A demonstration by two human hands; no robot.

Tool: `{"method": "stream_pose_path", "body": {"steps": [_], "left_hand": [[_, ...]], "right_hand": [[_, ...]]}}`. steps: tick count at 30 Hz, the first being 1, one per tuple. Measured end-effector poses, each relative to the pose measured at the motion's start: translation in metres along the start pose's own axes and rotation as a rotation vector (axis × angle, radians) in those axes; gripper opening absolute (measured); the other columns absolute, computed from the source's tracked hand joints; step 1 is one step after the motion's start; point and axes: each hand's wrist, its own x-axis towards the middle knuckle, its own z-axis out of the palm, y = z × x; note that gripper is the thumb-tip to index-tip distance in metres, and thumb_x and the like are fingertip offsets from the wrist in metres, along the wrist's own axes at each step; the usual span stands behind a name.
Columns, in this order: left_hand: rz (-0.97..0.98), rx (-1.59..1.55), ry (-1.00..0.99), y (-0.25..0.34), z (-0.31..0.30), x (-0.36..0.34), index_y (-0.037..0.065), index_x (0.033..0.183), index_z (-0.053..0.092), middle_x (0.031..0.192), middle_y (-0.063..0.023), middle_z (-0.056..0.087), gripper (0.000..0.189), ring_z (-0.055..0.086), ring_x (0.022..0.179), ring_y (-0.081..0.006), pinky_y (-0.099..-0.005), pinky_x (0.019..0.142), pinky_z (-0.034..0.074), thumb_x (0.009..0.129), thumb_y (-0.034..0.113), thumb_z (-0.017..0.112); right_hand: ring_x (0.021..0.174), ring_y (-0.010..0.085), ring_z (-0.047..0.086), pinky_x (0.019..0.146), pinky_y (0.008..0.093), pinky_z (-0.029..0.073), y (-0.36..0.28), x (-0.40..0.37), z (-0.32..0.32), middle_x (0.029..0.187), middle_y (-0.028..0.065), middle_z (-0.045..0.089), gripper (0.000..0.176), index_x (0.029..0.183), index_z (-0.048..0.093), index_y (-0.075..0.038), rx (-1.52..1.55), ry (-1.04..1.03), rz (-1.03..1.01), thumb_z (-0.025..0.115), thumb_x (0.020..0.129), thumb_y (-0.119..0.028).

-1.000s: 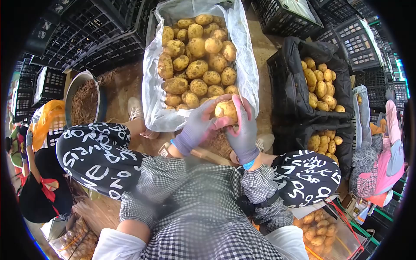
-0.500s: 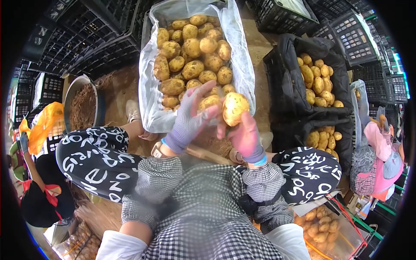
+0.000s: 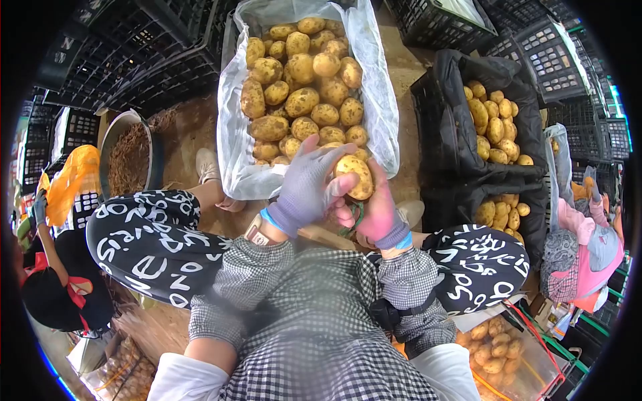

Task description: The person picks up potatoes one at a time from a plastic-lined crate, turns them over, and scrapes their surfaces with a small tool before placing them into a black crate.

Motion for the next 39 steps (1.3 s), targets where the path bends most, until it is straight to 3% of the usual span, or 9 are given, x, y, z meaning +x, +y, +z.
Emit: {"method": "stream_pose_path", "body": {"steps": [8, 12, 15, 19, 25, 26, 30, 34, 39], "left_hand": [[-0.202, -0.359, 0.245, -0.009, 0.020, 0.001, 0.003, 0.121, 0.065, 0.109, -0.0148, 0.070, 0.038, 0.068, 0.098, -0.0311, -0.0450, 0.105, 0.044, 0.101, 0.034, 0.053], [-0.273, -0.163, 0.419, -0.050, -0.003, 0.024, 0.003, 0.129, 0.060, 0.116, -0.0179, 0.068, 0.041, 0.066, 0.106, -0.0330, -0.0416, 0.097, 0.050, 0.097, 0.030, 0.057], [-0.371, 0.223, 0.148, -0.074, -0.020, 0.051, 0.005, 0.135, 0.056, 0.122, -0.0198, 0.065, 0.047, 0.063, 0.112, -0.0353, -0.0420, 0.096, 0.050, 0.093, 0.028, 0.059], [-0.404, 0.453, -0.078, -0.088, 0.016, 0.108, 0.006, 0.129, 0.059, 0.130, -0.0204, 0.058, 0.048, 0.060, 0.119, -0.0364, -0.0433, 0.096, 0.051, 0.088, 0.029, 0.064], [-0.557, 0.557, -0.239, -0.113, 0.050, 0.137, 0.005, 0.123, 0.061, 0.131, -0.0195, 0.056, 0.046, 0.060, 0.118, -0.0396, -0.0458, 0.096, 0.051, 0.084, 0.027, 0.071], [-0.371, 0.619, -0.133, -0.128, 0.046, 0.128, 0.006, 0.117, 0.062, 0.117, -0.0156, 0.064, 0.040, 0.070, 0.098, -0.0324, -0.0414, 0.079, 0.057, 0.086, 0.029, 0.072], [-0.725, -0.633, -0.121, -0.125, 0.009, 0.123, 0.009, 0.121, 0.058, 0.090, -0.0014, 0.068, 0.036, 0.061, 0.056, -0.0119, -0.0198, 0.045, 0.046, 0.097, 0.035, 0.064], [-0.185, -0.819, -0.104, -0.031, -0.021, 0.060, 0.004, 0.136, 0.050, 0.109, -0.0068, 0.066, 0.051, 0.066, 0.084, -0.0158, -0.0237, 0.069, 0.056, 0.098, 0.035, 0.064], [-0.328, -0.905, -0.077, 0.039, -0.021, 0.010, 0.001, 0.147, 0.039, 0.133, -0.0132, 0.056, 0.065, 0.056, 0.124, -0.0190, -0.0294, 0.101, 0.050, 0.097, 0.033, 0.066]], "right_hand": [[0.052, 0.0140, 0.043, 0.044, 0.0274, 0.032, -0.005, -0.005, -0.013, 0.082, 0.0067, 0.059, 0.078, 0.115, 0.060, 0.003, 0.204, -0.265, 0.215, 0.043, 0.093, -0.070], [0.056, 0.0083, 0.043, 0.049, 0.0255, 0.037, -0.056, -0.046, -0.009, 0.086, 0.0045, 0.058, 0.063, 0.117, 0.054, 0.002, 0.353, -0.029, -0.460, 0.063, 0.088, -0.054], [0.080, 0.0140, 0.054, 0.069, 0.0306, 0.043, -0.106, -0.093, -0.036, 0.092, 0.0006, 0.053, 0.063, 0.127, 0.046, -0.004, 0.634, -0.097, -1.032, 0.075, 0.083, -0.037], [0.077, 0.0108, 0.055, 0.066, 0.0286, 0.047, -0.133, -0.120, -0.095, 0.095, -0.0011, 0.056, 0.032, 0.127, 0.056, -0.006, 0.352, -0.511, -1.028, 0.059, 0.096, -0.016], [0.090, 0.0130, 0.064, 0.074, 0.0246, 0.053, -0.100, -0.067, -0.049, 0.126, 0.0117, 0.065, 0.039, 0.138, 0.057, -0.007, -0.066, 0.383, -1.276, 0.052, 0.099, -0.004], [0.090, 0.0132, 0.064, 0.075, 0.0268, 0.053, -0.093, -0.063, -0.043, 0.127, 0.0119, 0.064, 0.038, 0.137, 0.056, -0.005, -0.114, 0.411, -1.272, 0.054, 0.099, -0.007], [0.086, 0.0152, 0.067, 0.074, 0.0277, 0.055, -0.075, -0.047, -0.032, 0.125, 0.0131, 0.066, 0.034, 0.133, 0.059, -0.002, -0.381, 0.436, -1.155, 0.054, 0.101, -0.011], [0.089, 0.0163, 0.067, 0.076, 0.0268, 0.055, -0.046, -0.019, -0.017, 0.126, 0.0139, 0.064, 0.042, 0.136, 0.056, -0.001, -0.659, 0.374, -0.815, 0.061, 0.099, -0.018], [0.118, 0.0200, 0.057, 0.099, 0.0319, 0.047, -0.019, -0.008, 0.015, 0.136, 0.0116, 0.054, 0.067, 0.147, 0.041, 0.001, -0.755, 0.028, -0.668, 0.065, 0.096, -0.035]]}}
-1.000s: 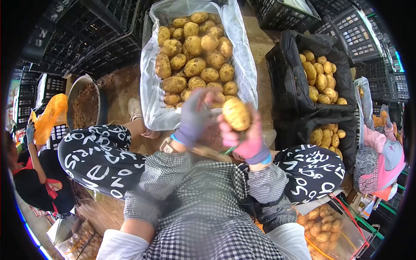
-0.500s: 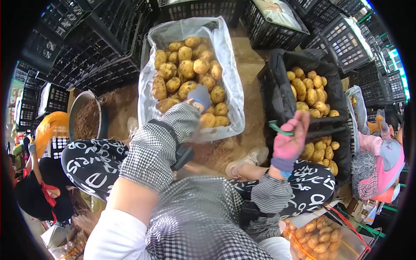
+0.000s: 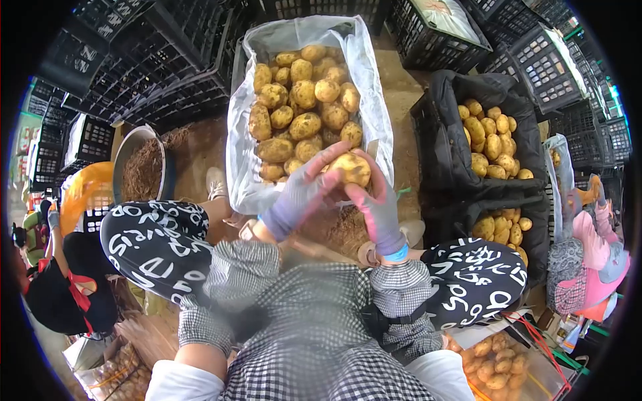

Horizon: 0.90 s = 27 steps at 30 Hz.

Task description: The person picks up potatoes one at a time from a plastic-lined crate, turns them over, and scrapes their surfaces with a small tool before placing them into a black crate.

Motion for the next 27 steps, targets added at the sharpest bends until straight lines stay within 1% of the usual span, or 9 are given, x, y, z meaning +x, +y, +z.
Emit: {"method": "stream_pose_path", "body": {"steps": [1, 4, 6, 13, 18, 20, 21, 23, 27], "left_hand": [[0.138, -0.163, 0.064, -0.021, 0.004, 0.002, 0.001, 0.144, 0.045, 0.134, -0.0138, 0.057, 0.069, 0.055, 0.125, -0.0228, -0.0314, 0.103, 0.048, 0.087, 0.021, 0.077], [0.393, 0.673, 0.275, -0.023, 0.005, -0.013, 0.002, 0.139, 0.051, 0.132, -0.0147, 0.057, 0.075, 0.054, 0.125, -0.0269, -0.0355, 0.105, 0.045, 0.072, 0.012, 0.085], [0.370, 0.618, 0.286, -0.019, 0.013, -0.018, 0.004, 0.134, 0.057, 0.130, -0.0158, 0.058, 0.077, 0.054, 0.124, -0.0313, -0.0384, 0.105, 0.044, 0.063, 0.010, 0.086], [0.436, 0.763, 0.283, -0.019, 0.009, -0.025, 0.007, 0.133, 0.059, 0.126, -0.0151, 0.060, 0.076, 0.058, 0.117, -0.0336, -0.0398, 0.100, 0.048, 0.062, 0.014, 0.087], [0.484, 0.818, 0.282, -0.014, 0.010, -0.028, 0.008, 0.137, 0.057, 0.128, -0.0161, 0.060, 0.080, 0.061, 0.115, -0.0349, -0.0404, 0.096, 0.051, 0.062, 0.012, 0.086], [0.458, 0.802, 0.246, -0.011, 0.010, -0.028, 0.009, 0.141, 0.054, 0.130, -0.0169, 0.059, 0.085, 0.061, 0.116, -0.0357, -0.0409, 0.097, 0.051, 0.062, 0.011, 0.086], [0.445, 0.794, 0.228, -0.011, 0.009, -0.028, 0.010, 0.143, 0.052, 0.130, -0.0173, 0.059, 0.088, 0.060, 0.117, -0.0361, -0.0411, 0.097, 0.051, 0.061, 0.011, 0.086], [0.432, 0.785, 0.251, -0.013, 0.009, -0.027, 0.010, 0.145, 0.050, 0.130, -0.0173, 0.059, 0.090, 0.060, 0.118, -0.0356, -0.0406, 0.099, 0.050, 0.063, 0.011, 0.087], [0.341, 0.609, 0.330, -0.029, 0.005, -0.019, 0.008, 0.146, 0.048, 0.129, -0.0161, 0.061, 0.087, 0.060, 0.119, -0.0332, -0.0393, 0.103, 0.048, 0.069, 0.016, 0.087]], "right_hand": [[0.123, 0.0203, 0.054, 0.103, 0.0331, 0.044, 0.001, -0.001, -0.003, 0.138, 0.0113, 0.053, 0.072, 0.148, 0.038, 0.001, 0.071, -0.034, 0.002, 0.065, 0.095, -0.039], [0.130, 0.0207, 0.049, 0.111, 0.0356, 0.037, 0.001, -0.006, 0.003, 0.141, 0.0109, 0.049, 0.084, 0.149, 0.036, 0.002, 0.109, -0.048, -0.008, 0.064, 0.092, -0.053], [0.129, 0.0205, 0.050, 0.111, 0.0357, 0.037, 0.010, -0.005, 0.005, 0.140, 0.0109, 0.050, 0.083, 0.148, 0.038, 0.002, 0.036, -0.041, -0.090, 0.061, 0.093, -0.056], [0.120, 0.0269, 0.058, 0.103, 0.0370, 0.046, 0.002, -0.010, 0.022, 0.132, 0.0152, 0.057, 0.068, 0.142, 0.043, 0.002, 0.327, 0.147, 0.160, 0.048, 0.101, -0.051], [0.114, 0.0281, 0.062, 0.092, 0.0361, 0.053, 0.022, -0.015, 0.006, 0.134, 0.0150, 0.057, 0.067, 0.142, 0.043, 0.003, -0.530, 0.106, -0.216, 0.043, 0.102, -0.050], [0.115, 0.0284, 0.062, 0.092, 0.0363, 0.053, 0.020, -0.015, 0.006, 0.135, 0.0152, 0.056, 0.067, 0.143, 0.042, 0.004, -0.267, 0.071, -0.095, 0.047, 0.100, -0.047], [0.117, 0.0285, 0.061, 0.095, 0.0367, 0.052, 0.007, -0.014, 0.013, 0.137, 0.0154, 0.055, 0.067, 0.144, 0.040, 0.004, 0.167, 0.048, 0.103, 0.051, 0.099, -0.045], [0.122, 0.0283, 0.058, 0.101, 0.0374, 0.048, 0.000, -0.012, 0.016, 0.140, 0.0161, 0.052, 0.070, 0.146, 0.038, 0.004, 0.568, 0.025, 0.254, 0.057, 0.096, -0.040], [0.128, 0.0249, 0.052, 0.105, 0.0359, 0.046, 0.001, -0.008, 0.008, 0.144, 0.0137, 0.047, 0.072, 0.148, 0.038, 0.002, 0.291, -0.022, 0.080, 0.066, 0.089, -0.029]]}}
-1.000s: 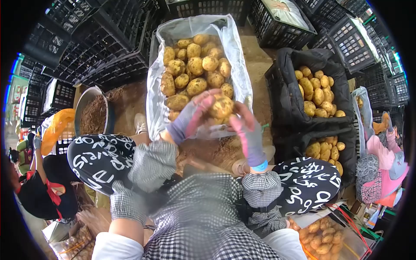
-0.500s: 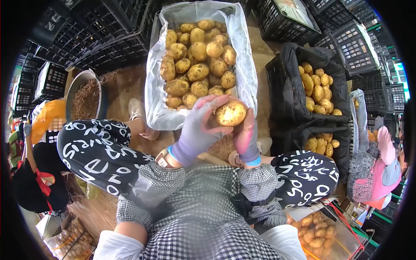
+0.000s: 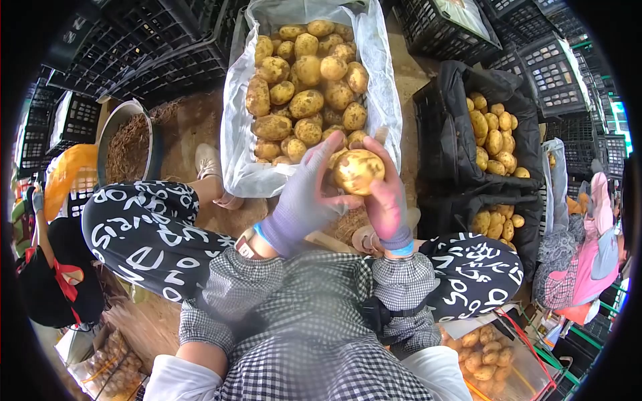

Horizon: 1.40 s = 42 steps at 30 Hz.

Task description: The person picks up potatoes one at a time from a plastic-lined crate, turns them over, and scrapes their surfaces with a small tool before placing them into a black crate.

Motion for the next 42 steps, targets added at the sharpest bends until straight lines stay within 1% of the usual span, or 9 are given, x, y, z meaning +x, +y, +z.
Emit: {"method": "stream_pose_path", "body": {"steps": [3, 8, 11, 15, 20, 30, 33, 35, 42], "left_hand": [[0.035, 0.103, -0.143, -0.002, -0.009, 0.003, 0.005, 0.147, 0.045, 0.133, -0.0156, 0.059, 0.082, 0.059, 0.120, -0.0304, -0.0373, 0.104, 0.046, 0.078, 0.022, 0.084], [-0.241, -0.426, -0.258, -0.017, -0.025, 0.006, 0.004, 0.144, 0.049, 0.134, -0.0127, 0.057, 0.066, 0.057, 0.118, -0.0212, -0.0330, 0.102, 0.045, 0.089, 0.026, 0.076], [-0.206, -0.564, -0.140, -0.018, -0.003, 0.003, 0.002, 0.139, 0.055, 0.125, -0.0099, 0.062, 0.055, 0.057, 0.115, -0.0156, -0.0300, 0.100, 0.046, 0.094, 0.029, 0.071], [-0.111, -0.364, -0.275, -0.025, -0.013, 0.005, -0.001, 0.147, 0.041, 0.128, -0.0135, 0.060, 0.073, 0.062, 0.113, -0.0190, -0.0298, 0.096, 0.053, 0.095, 0.044, 0.067], [-0.301, -0.622, -0.120, -0.023, -0.016, 0.002, -0.002, 0.132, 0.057, 0.123, -0.0083, 0.062, 0.058, 0.061, 0.109, -0.0143, -0.0286, 0.099, 0.048, 0.102, 0.048, 0.053], [-0.499, -0.606, -0.238, -0.020, -0.011, -0.001, 0.005, 0.144, 0.043, 0.128, -0.0098, 0.058, 0.066, 0.064, 0.103, -0.0163, -0.0276, 0.072, 0.059, 0.097, 0.047, 0.062], [-0.551, -0.721, -0.228, -0.016, -0.008, -0.001, 0.003, 0.144, 0.044, 0.128, -0.0093, 0.057, 0.067, 0.062, 0.108, -0.0166, -0.0282, 0.082, 0.057, 0.095, 0.041, 0.068], [-0.395, -0.774, -0.183, -0.025, -0.001, -0.003, 0.002, 0.145, 0.043, 0.130, -0.0091, 0.057, 0.068, 0.060, 0.112, -0.0166, -0.0284, 0.091, 0.053, 0.093, 0.036, 0.071], [-0.345, -0.709, -0.193, -0.016, -0.007, -0.003, 0.000, 0.144, 0.045, 0.133, -0.0089, 0.057, 0.064, 0.056, 0.120, -0.0173, -0.0302, 0.103, 0.046, 0.095, 0.035, 0.069]], "right_hand": [[0.133, 0.0225, 0.046, 0.110, 0.0342, 0.041, -0.003, -0.001, -0.005, 0.147, 0.0109, 0.043, 0.078, 0.150, 0.038, 0.000, -0.104, -0.037, -0.021, 0.071, 0.083, -0.024], [0.137, 0.0208, 0.041, 0.114, 0.0346, 0.034, 0.001, -0.001, -0.011, 0.149, 0.0106, 0.041, 0.079, 0.150, 0.037, 0.000, -0.093, -0.124, -0.008, 0.072, 0.081, -0.017], [0.136, 0.0210, 0.042, 0.114, 0.0355, 0.035, -0.003, 0.000, 0.000, 0.148, 0.0109, 0.042, 0.082, 0.151, 0.036, -0.001, -0.107, -0.056, -0.029, 0.073, 0.080, -0.015], [0.133, 0.0210, 0.045, 0.113, 0.0356, 0.035, -0.006, -0.003, 0.004, 0.147, 0.0112, 0.042, 0.084, 0.151, 0.034, -0.001, -0.097, -0.101, -0.021, 0.074, 0.079, -0.014], [0.138, 0.0207, 0.040, 0.116, 0.0340, 0.030, -0.005, -0.003, 0.006, 0.149, 0.0100, 0.039, 0.088, 0.153, 0.031, 0.001, -0.252, -0.147, 0.052, 0.077, 0.081, -0.021], [0.130, 0.0214, 0.049, 0.111, 0.0323, 0.035, 0.002, 0.002, -0.006, 0.139, 0.0128, 0.052, 0.054, 0.141, 0.048, 0.003, -0.613, -0.033, -0.114, 0.060, 0.094, -0.020], [0.127, 0.0192, 0.050, 0.109, 0.0308, 0.037, 0.015, 0.006, -0.022, 0.136, 0.0110, 0.056, 0.054, 0.140, 0.049, 0.005, -0.584, 0.008, -0.171, 0.051, 0.103, -0.034], [0.127, 0.0191, 0.051, 0.108, 0.0306, 0.038, 0.022, 0.007, -0.028, 0.137, 0.0109, 0.055, 0.056, 0.140, 0.049, 0.006, -0.543, -0.018, -0.265, 0.048, 0.104, -0.037], [0.124, 0.0221, 0.053, 0.104, 0.0323, 0.043, 0.005, 0.003, -0.008, 0.134, 0.0123, 0.054, 0.052, 0.138, 0.051, 0.001, -0.392, 0.041, -0.042, 0.066, 0.094, -0.024]]}}
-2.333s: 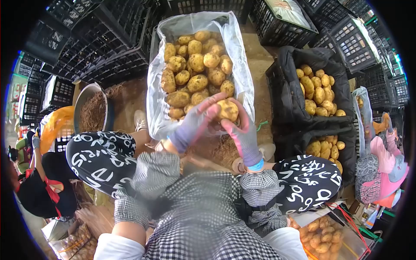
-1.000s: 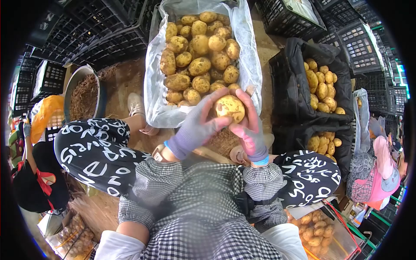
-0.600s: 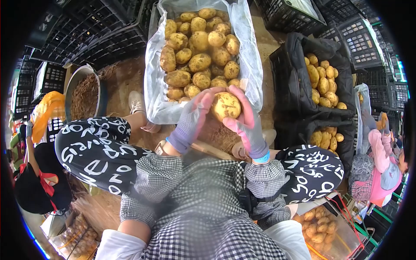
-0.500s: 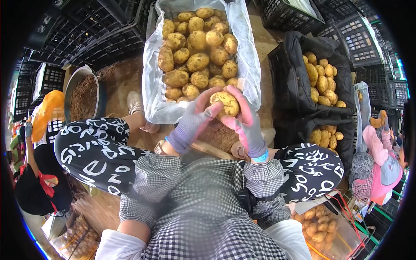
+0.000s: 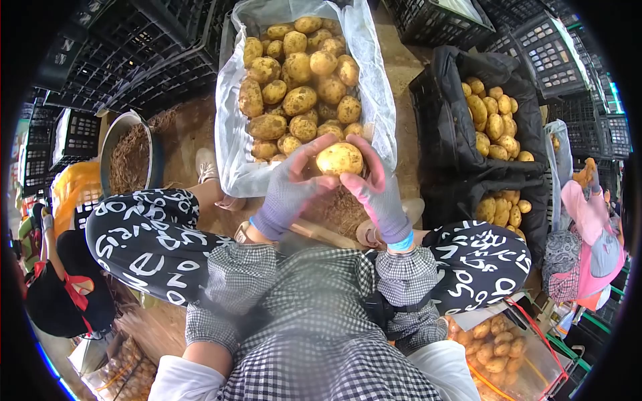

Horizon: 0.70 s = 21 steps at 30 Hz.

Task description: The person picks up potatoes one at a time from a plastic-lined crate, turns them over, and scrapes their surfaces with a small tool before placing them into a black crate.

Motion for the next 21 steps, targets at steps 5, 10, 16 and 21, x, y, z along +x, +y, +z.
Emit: {"method": "stream_pose_path", "body": {"steps": [5, 10, 16, 21], "left_hand": [[0.033, 0.104, 0.054, -0.012, -0.027, 0.007, -0.003, 0.143, 0.046, 0.137, -0.0090, 0.056, 0.063, 0.055, 0.123, -0.0170, -0.0312, 0.102, 0.047, 0.101, 0.043, 0.057], [0.061, -0.020, 0.013, -0.014, -0.014, 0.010, -0.004, 0.147, 0.038, 0.144, -0.0113, 0.050, 0.071, 0.051, 0.129, -0.0191, -0.0317, 0.106, 0.044, 0.098, 0.039, 0.064], [0.086, -0.120, -0.020, -0.016, -0.007, 0.011, -0.001, 0.154, 0.027, 0.146, -0.0117, 0.046, 0.089, 0.047, 0.133, -0.0199, -0.0324, 0.110, 0.040, 0.085, 0.021, 0.081], [0.165, -0.103, -0.104, -0.021, -0.009, 0.015, 0.000, 0.149, 0.039, 0.143, -0.0102, 0.050, 0.072, 0.049, 0.130, -0.0174, -0.0319, 0.109, 0.042, 0.090, 0.019, 0.076]], "right_hand": [[0.115, 0.0150, 0.056, 0.092, 0.0274, 0.049, 0.011, 0.002, -0.005, 0.131, 0.0095, 0.055, 0.074, 0.143, 0.045, 0.001, 0.161, -0.014, 0.119, 0.079, 0.085, -0.030], [0.112, 0.0136, 0.057, 0.089, 0.0256, 0.050, 0.000, -0.003, 0.007, 0.141, 0.0109, 0.053, 0.066, 0.139, 0.049, 0.003, 0.079, 0.047, -0.008, 0.078, 0.084, -0.017], [0.128, 0.0192, 0.052, 0.107, 0.0308, 0.042, 0.008, 0.007, -0.008, 0.142, 0.0108, 0.054, 0.049, 0.140, 0.053, -0.003, -0.032, 0.091, -0.241, 0.058, 0.094, -0.019], [0.117, 0.0159, 0.057, 0.101, 0.0287, 0.046, -0.007, 0.003, 0.006, 0.134, 0.0069, 0.056, 0.048, 0.139, 0.053, -0.002, -0.063, 0.075, -0.052, 0.060, 0.097, -0.024]]}}
